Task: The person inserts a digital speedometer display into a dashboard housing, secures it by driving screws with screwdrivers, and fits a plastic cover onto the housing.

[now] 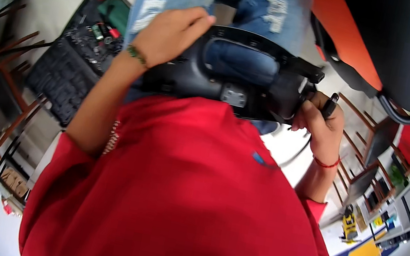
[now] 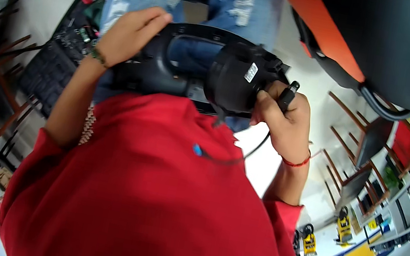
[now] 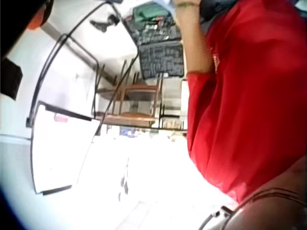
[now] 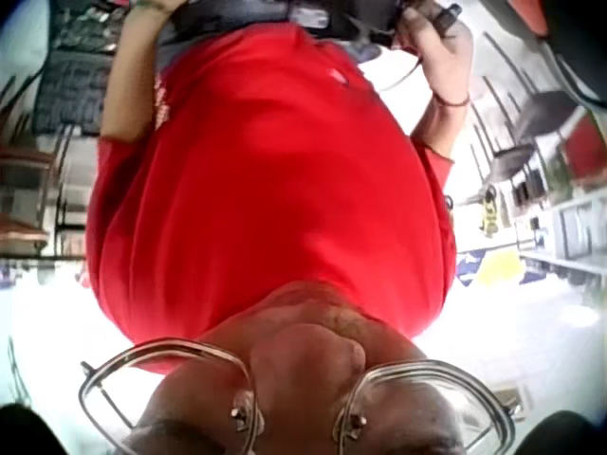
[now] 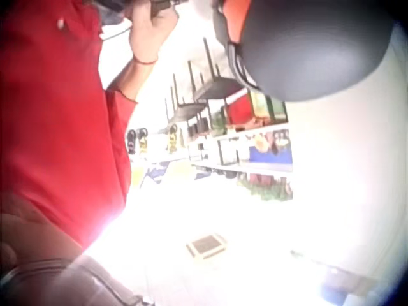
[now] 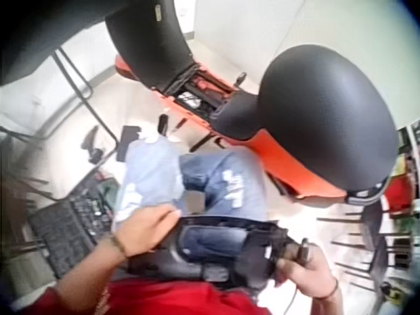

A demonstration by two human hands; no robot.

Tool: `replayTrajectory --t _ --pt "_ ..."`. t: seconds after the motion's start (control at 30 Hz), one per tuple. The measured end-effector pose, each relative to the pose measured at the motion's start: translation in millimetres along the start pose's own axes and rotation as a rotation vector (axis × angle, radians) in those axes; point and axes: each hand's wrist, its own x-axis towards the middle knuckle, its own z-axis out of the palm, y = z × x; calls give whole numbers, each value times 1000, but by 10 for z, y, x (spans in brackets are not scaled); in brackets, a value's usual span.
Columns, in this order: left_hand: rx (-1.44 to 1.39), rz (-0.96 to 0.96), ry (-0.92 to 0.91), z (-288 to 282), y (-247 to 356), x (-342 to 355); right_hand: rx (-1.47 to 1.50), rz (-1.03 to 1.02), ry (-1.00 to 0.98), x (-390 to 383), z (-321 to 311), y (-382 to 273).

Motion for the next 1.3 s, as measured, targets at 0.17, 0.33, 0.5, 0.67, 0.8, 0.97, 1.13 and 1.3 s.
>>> replayTrajectory --t 0.17,0.33,0.5,0.67,0.8,0.97,1.13,1.3 --pt "-33 -74 7 -11 30 -32 -420 -25 69 174 378 180" --pt "-60 -75 22 -32 38 -58 -756 -196 82 351 618 218" --pt "-101 -83 68 -6 33 -83 -869 -157 42 527 734 255" --pt "-123 -96 93 6 47 -102 -942 -113 16 652 776 333" --pt "-117 -115 86 7 60 -109 -938 -102 28 706 767 409" --pt "-61 -125 105 -1 142 -118 -930 -129 58 705 768 444" --pt "-14 -134 94 -2 167 -112 -865 -105 63 720 769 525" --pt "-81 -92 112 54 46 -91 -867 -159 80 716 759 561"
